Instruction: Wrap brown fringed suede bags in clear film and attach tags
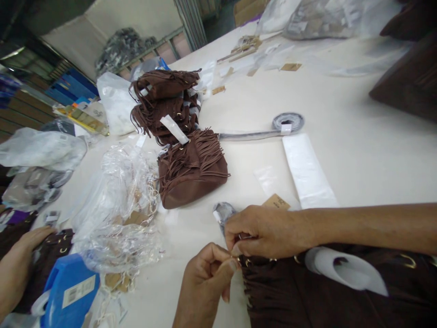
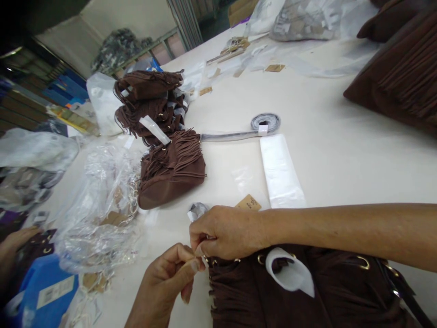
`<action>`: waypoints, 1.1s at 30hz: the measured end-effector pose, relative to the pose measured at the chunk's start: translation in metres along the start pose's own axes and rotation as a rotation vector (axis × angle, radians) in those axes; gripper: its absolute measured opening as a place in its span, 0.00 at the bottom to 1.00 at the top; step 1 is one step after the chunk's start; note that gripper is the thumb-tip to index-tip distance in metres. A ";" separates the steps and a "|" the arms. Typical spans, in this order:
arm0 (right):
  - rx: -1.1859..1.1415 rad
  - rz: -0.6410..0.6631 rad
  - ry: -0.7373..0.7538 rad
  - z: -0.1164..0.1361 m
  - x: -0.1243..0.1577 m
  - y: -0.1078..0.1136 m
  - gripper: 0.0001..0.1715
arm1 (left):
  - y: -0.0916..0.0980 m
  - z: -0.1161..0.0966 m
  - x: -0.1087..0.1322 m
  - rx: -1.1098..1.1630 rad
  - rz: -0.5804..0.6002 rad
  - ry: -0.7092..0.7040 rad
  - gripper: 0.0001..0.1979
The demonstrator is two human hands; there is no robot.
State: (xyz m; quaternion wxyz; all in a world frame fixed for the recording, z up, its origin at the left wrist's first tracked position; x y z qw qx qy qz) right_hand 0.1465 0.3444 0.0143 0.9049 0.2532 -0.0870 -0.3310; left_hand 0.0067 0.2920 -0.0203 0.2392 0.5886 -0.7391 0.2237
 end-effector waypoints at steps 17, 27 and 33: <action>0.157 0.047 -0.038 -0.002 0.002 -0.001 0.09 | 0.006 0.004 -0.009 -0.093 -0.087 0.037 0.17; 0.251 0.064 -0.170 -0.015 0.007 -0.008 0.08 | 0.004 -0.004 -0.042 -0.487 -0.051 0.044 0.19; 0.216 0.049 -0.161 -0.016 0.006 -0.006 0.09 | 0.003 0.002 -0.035 -0.265 -0.107 0.055 0.17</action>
Point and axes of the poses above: each hand's wrist, its own x-axis away from the middle knuckle, its own y-axis out of the back of the hand, z = x × y, the point moved 7 cm from there along -x, towards the middle knuckle, and after that the axes turned 11 degrees about x, right-handed, at the moved point
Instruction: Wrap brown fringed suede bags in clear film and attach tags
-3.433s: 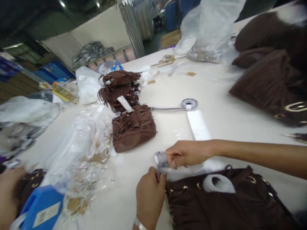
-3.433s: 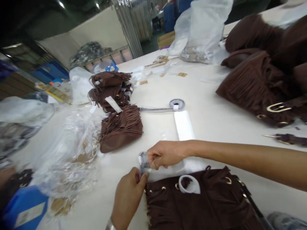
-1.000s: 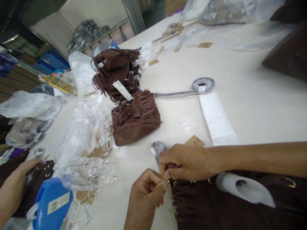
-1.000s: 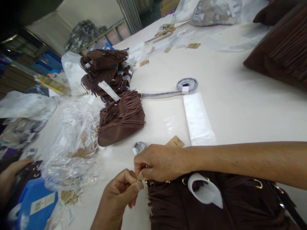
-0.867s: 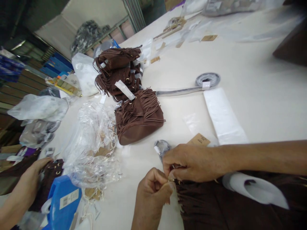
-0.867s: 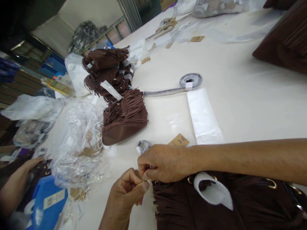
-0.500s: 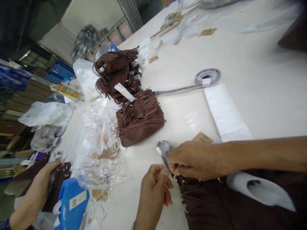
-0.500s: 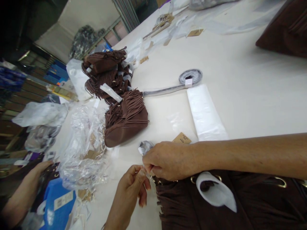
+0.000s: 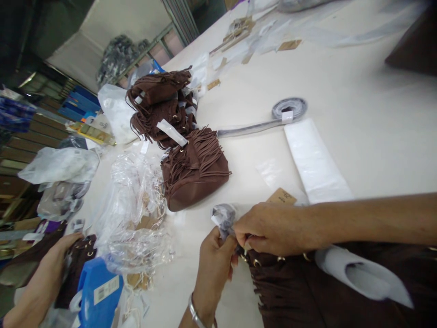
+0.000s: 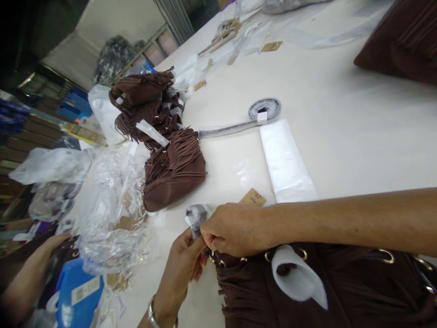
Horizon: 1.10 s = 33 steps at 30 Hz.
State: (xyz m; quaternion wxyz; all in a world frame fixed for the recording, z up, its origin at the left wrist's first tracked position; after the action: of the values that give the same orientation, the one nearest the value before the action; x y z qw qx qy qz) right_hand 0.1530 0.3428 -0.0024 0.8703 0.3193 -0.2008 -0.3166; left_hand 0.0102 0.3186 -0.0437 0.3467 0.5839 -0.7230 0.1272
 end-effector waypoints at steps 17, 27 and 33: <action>-0.075 -0.026 0.202 0.001 -0.008 -0.001 0.08 | -0.001 0.010 0.009 0.392 -0.099 -0.029 0.16; -0.044 -0.028 0.256 0.005 -0.013 -0.003 0.07 | 0.001 0.015 0.008 0.422 -0.101 -0.012 0.17; -0.035 -0.008 0.237 0.007 -0.014 -0.002 0.07 | 0.002 0.017 0.007 0.427 -0.090 -0.001 0.16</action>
State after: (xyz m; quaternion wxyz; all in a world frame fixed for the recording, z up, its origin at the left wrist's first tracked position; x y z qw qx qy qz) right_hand 0.1384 0.3481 -0.0006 0.8921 0.3401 -0.0898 -0.2838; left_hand 0.0023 0.3040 -0.0510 0.2204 0.6758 -0.6529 0.2615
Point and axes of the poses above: each hand's wrist, its own x-axis away from the middle knuckle, its own y-axis out of the back of the hand, z = x × y, the point moved 7 cm from there along -x, towards the middle knuckle, and after that the axes turned 11 degrees about x, right-handed, at the moved point
